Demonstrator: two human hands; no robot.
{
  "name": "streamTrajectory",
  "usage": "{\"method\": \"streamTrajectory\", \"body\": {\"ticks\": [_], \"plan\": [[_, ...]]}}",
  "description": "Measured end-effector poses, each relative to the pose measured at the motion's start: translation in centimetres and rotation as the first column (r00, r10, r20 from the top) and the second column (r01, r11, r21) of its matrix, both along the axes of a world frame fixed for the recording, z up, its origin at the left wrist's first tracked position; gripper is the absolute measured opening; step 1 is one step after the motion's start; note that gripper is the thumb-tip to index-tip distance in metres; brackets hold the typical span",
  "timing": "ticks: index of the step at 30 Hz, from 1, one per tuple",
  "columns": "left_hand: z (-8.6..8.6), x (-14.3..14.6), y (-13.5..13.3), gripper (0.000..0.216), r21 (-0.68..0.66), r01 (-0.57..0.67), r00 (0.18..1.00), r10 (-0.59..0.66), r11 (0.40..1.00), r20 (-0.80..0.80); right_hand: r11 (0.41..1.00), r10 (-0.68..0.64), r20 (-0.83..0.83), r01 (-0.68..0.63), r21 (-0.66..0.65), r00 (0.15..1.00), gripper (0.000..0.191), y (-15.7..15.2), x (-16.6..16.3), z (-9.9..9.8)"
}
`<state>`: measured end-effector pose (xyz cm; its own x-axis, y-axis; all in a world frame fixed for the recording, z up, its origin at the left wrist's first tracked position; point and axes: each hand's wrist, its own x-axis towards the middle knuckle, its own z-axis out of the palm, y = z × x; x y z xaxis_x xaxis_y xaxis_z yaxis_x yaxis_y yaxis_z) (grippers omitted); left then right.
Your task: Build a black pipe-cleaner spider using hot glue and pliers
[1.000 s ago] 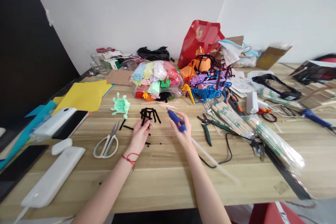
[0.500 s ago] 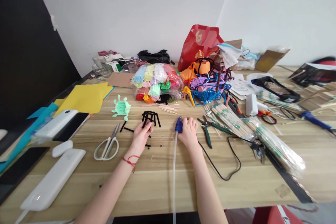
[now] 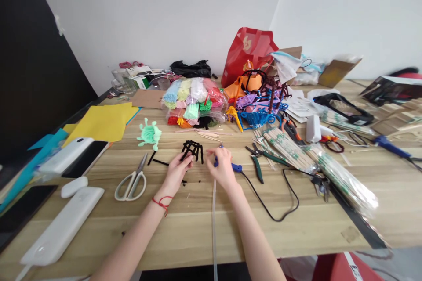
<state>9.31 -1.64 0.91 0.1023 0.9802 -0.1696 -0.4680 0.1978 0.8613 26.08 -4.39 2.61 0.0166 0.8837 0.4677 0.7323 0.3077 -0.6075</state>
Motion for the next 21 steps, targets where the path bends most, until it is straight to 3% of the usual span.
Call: {"method": "streamTrajectory", "body": {"ticks": [2,5,13,21], "plan": [[-0.1,0.1,-0.1,0.039,0.011,0.012,0.999,-0.011,1.000,-0.030,0.998,0.054,-0.052,-0.052,0.024,0.997,0.018,-0.3,-1.5,-0.1],[0.1,0.3,-0.3,0.037,0.034,0.016,0.998,-0.014,0.999,-0.062,0.999,0.031,-0.158,-0.024,0.044,0.987,0.016,-0.6,-2.8,-0.5],[0.8,0.4,-0.8,0.032,0.072,0.025,0.995,-0.018,0.997,-0.098,0.999,0.020,-0.376,-0.005,0.042,0.927,0.012,-0.3,-2.6,-0.8],[0.9,0.4,-0.9,0.033,0.074,0.028,0.993,-0.019,0.997,-0.119,0.998,-0.018,-0.637,-0.030,-0.064,0.770,0.019,0.1,-2.7,-1.1]]}}
